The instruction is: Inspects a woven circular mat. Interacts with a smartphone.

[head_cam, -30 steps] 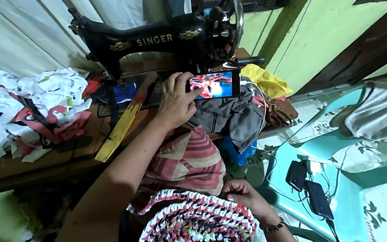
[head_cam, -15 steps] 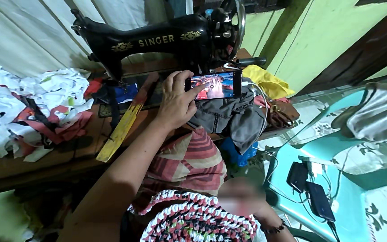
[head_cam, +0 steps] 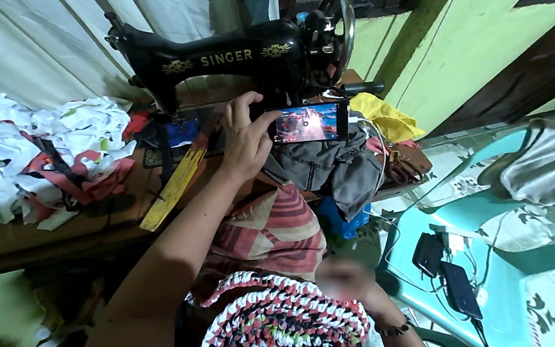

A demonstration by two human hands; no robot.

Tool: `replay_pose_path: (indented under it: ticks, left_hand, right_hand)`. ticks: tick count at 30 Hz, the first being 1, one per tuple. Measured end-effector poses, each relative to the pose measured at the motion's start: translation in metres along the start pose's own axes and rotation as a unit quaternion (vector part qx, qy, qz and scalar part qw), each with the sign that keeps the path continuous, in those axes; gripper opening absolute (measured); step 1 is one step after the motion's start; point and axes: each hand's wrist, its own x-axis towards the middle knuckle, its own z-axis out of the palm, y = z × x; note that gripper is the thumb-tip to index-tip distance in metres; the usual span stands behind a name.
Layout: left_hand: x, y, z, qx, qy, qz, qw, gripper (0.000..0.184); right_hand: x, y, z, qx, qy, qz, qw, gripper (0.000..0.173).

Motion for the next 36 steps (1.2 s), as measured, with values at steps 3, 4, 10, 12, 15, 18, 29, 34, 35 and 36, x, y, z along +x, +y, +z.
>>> replay_pose_path:
  ticks: [3,4,10,12,15,18,29,34,35,36]
  left_hand:
    - [0.0,-0.0001,-0.0022,-0.005,0.0,-0.006,1.0,0.046]
    - [-0.0001,-0.0004,-0.0022,-0.005,0.002,-0.007,1.0,0.046]
    - [-0.0006,-0.0016,-0.0003,-0.006,0.015,-0.01,1.0,0.046]
    - [-0.0007,-0.0016,-0.0002,-0.005,0.015,-0.011,1.0,0.045]
    - [-0.0009,-0.0015,-0.0001,-0.002,0.01,-0.013,1.0,0.045]
    - [-0.0008,-0.0016,-0.0003,-0.002,0.008,-0.015,1.0,0.045]
    - [0.0003,-0.001,0.0005,-0.014,0.007,-0.006,1.0,0.044]
    - [-0.0005,0.0017,0.0016,-0.058,-0.058,0.04,0.996,0.04]
    - [-0.001,0.0026,0.0029,-0.059,-0.077,0.049,0.994,0.04]
    - [-0.0015,0.0034,0.0042,-0.055,-0.095,0.054,0.993,0.04]
  right_hand:
    - [0.0001,-0.0014,0.0013,-0.018,0.009,0.0,1.0,0.016]
    - [0.0001,-0.0014,0.0013,-0.02,0.009,0.0,1.0,0.016]
    - [-0.0007,-0.0018,0.0015,-0.009,0.01,0.011,1.0,0.016]
    - [-0.0006,-0.0015,0.0014,-0.006,0.009,0.009,1.0,0.016]
    - [-0.0005,-0.0013,0.0017,-0.005,0.011,0.006,1.0,0.016]
    - [-0.0004,-0.0016,0.0017,-0.007,0.011,0.006,1.0,0.016]
    - [0.0002,-0.0024,0.0022,-0.009,0.013,0.005,1.0,0.016]
    - [0.0001,-0.0028,0.0027,-0.014,0.013,0.004,1.0,0.016]
    - [0.0,-0.0025,0.0027,-0.013,0.014,0.004,1.0,0.016]
    - [-0.0001,-0.0027,0.0029,-0.013,0.013,0.005,1.0,0.017]
